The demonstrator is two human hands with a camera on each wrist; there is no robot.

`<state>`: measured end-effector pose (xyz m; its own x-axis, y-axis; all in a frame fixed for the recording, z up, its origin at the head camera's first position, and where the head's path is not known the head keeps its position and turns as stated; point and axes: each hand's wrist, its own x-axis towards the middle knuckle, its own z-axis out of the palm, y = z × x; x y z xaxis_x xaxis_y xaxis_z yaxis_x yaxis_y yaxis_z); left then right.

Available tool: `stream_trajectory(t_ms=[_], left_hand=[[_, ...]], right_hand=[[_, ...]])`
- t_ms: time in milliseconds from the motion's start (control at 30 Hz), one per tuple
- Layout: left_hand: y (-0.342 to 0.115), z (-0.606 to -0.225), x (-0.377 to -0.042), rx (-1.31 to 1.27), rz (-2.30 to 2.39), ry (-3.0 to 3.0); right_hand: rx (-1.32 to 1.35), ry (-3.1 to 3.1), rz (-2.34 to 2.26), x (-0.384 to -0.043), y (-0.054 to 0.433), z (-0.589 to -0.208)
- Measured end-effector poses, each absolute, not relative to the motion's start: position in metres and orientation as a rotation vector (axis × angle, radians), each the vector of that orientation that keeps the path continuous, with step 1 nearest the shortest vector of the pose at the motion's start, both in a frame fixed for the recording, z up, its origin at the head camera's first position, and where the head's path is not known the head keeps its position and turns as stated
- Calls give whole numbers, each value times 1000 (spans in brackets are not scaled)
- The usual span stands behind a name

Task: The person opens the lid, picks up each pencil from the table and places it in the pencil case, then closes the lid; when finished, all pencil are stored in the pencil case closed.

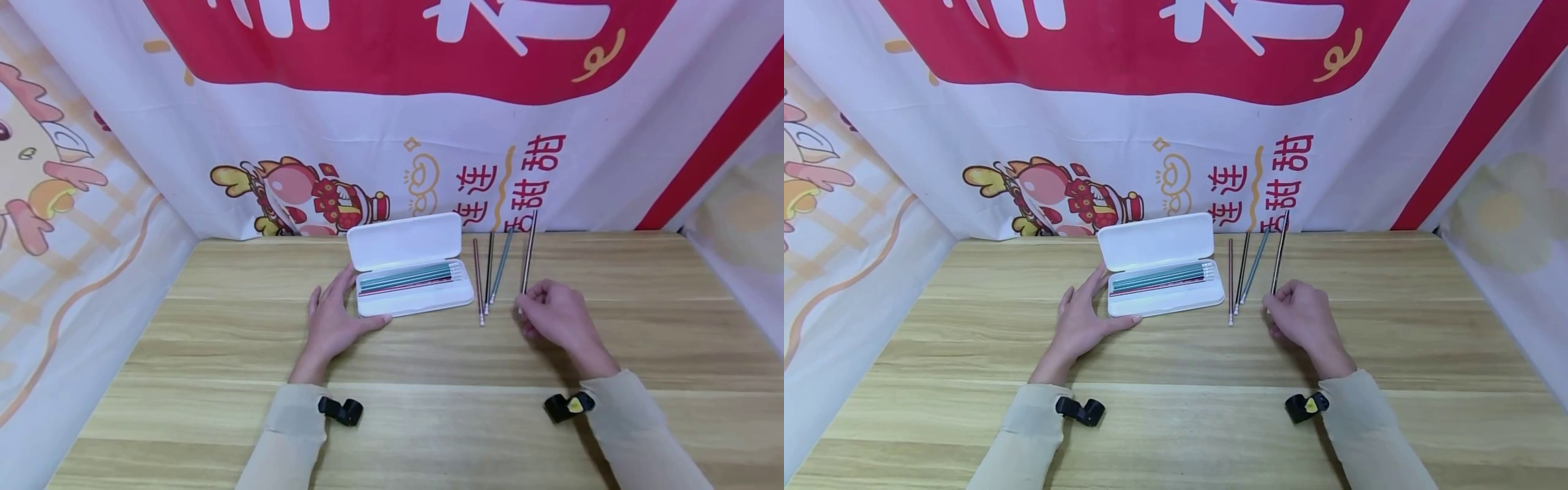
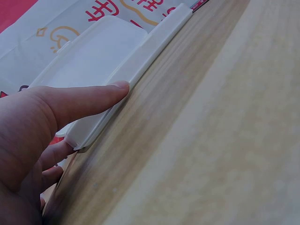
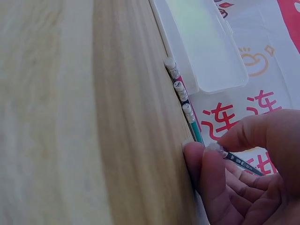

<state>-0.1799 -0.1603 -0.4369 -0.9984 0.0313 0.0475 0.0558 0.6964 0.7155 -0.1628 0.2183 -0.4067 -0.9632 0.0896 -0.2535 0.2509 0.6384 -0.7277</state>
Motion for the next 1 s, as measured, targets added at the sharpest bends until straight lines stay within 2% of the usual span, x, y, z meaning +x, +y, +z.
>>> stream_trajectory(t_ms=[767,1000], left_hand=[[-160,-435,-178,-79,-1212,-2848],[-159,-438,-179,-79,-1197,-2856]], right_hand=[[-79,2786,-1426,-160,208,-410],[-275,2964,-1309,-168,190,-392]])
